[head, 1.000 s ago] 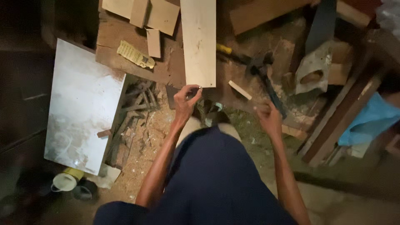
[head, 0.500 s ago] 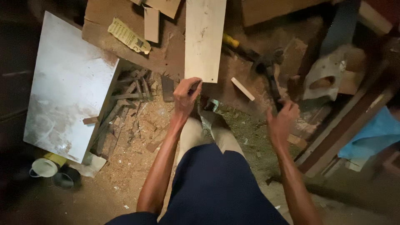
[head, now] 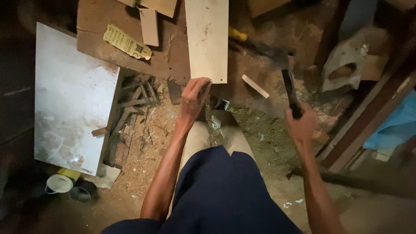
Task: The person assembles a small wooden box by hammering nails into a rectangular plank and attaching a smaller wooden piece. The person repeatedly hammers nails, adjusts the wood, and secures the components together on a cluttered workbench.
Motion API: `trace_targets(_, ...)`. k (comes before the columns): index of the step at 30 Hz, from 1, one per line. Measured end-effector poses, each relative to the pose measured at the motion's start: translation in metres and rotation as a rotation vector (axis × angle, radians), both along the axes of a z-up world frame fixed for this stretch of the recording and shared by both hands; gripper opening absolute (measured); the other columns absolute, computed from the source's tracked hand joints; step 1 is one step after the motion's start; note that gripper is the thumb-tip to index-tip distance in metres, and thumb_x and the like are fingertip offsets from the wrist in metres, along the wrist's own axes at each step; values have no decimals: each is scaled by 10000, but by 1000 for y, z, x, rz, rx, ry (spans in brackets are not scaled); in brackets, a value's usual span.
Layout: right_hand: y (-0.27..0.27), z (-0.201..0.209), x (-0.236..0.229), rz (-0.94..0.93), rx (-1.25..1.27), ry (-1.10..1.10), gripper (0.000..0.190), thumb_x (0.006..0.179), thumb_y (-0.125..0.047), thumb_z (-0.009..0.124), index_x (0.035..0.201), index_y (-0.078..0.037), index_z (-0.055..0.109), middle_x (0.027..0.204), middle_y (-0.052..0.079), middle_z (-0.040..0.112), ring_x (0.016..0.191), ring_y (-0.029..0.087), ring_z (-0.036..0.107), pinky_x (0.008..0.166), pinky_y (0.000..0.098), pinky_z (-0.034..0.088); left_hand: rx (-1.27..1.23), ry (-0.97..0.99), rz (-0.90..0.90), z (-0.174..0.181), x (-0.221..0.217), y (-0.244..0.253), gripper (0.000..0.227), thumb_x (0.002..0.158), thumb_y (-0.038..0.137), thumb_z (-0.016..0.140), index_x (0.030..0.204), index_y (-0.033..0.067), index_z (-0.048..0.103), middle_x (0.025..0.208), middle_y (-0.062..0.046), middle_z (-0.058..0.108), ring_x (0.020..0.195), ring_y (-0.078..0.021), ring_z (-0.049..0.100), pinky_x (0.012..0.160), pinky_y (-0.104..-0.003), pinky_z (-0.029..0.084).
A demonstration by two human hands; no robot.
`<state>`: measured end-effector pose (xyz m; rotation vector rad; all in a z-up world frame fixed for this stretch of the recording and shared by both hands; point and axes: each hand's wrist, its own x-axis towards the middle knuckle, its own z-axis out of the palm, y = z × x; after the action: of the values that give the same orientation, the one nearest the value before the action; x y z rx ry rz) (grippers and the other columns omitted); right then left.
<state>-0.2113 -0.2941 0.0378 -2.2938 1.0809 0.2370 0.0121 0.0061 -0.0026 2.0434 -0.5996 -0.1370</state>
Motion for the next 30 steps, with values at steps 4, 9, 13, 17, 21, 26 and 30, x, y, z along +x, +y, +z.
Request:
trace_targets(4,56,26,-7,-153,214,36,375,980,-360,702,769,-55,645,581,-26,466,490,121,428,447,342,338,0,-2,-18,-8,-3,5,240,955,-10,689,1193,11,678,1168,-144,702,1071,-296,707,909,-392,613)
trace_targets(9,113,27,-13,-88,305,-35,496,971,-371,716,634,-44,556,553,-17,451,477,99,388,437,327,296,-10,46,-21,-12,-2,6,196,1002,14,666,1198,21,671,1169,-140,696,1061,-298,705,886,-386,617)
trace_targets(13,135,25,-4,-30,378,-6,532,964,-365,726,608,-29,516,531,-3,434,469,101,371,439,326,297,-21,48,-7,-9,-6,7,193,996,9,668,1188,5,658,1167,-149,679,1060,-311,701,881,-398,614)
trace_targets(17,136,34,14,-53,394,47,456,946,-361,718,636,-53,584,520,-4,441,470,92,376,434,330,299,-47,30,16,-11,-4,6,178,1000,-4,681,1176,8,655,1165,-137,685,1055,-298,705,874,-390,616)
trace_targets(21,134,42,23,-30,374,27,494,961,-367,722,653,-11,572,522,-5,454,471,95,385,438,325,308,-60,21,28,-13,-5,5,223,949,-34,687,1167,1,656,1150,-139,689,1043,-309,701,871,-402,602)
trace_targets(26,136,45,22,-55,389,88,405,939,-348,713,689,-35,651,518,-1,453,462,97,380,429,331,287,-96,20,30,-14,-6,5,287,904,-86,686,1174,4,652,1157,-143,686,1059,-315,701,906,-407,604)
trace_targets(30,139,38,17,21,357,56,456,939,-304,735,645,6,576,516,7,448,464,103,377,431,332,305,-60,23,43,-13,-7,4,284,899,-74,713,1164,9,653,1154,-144,685,1056,-324,698,893,-405,600)
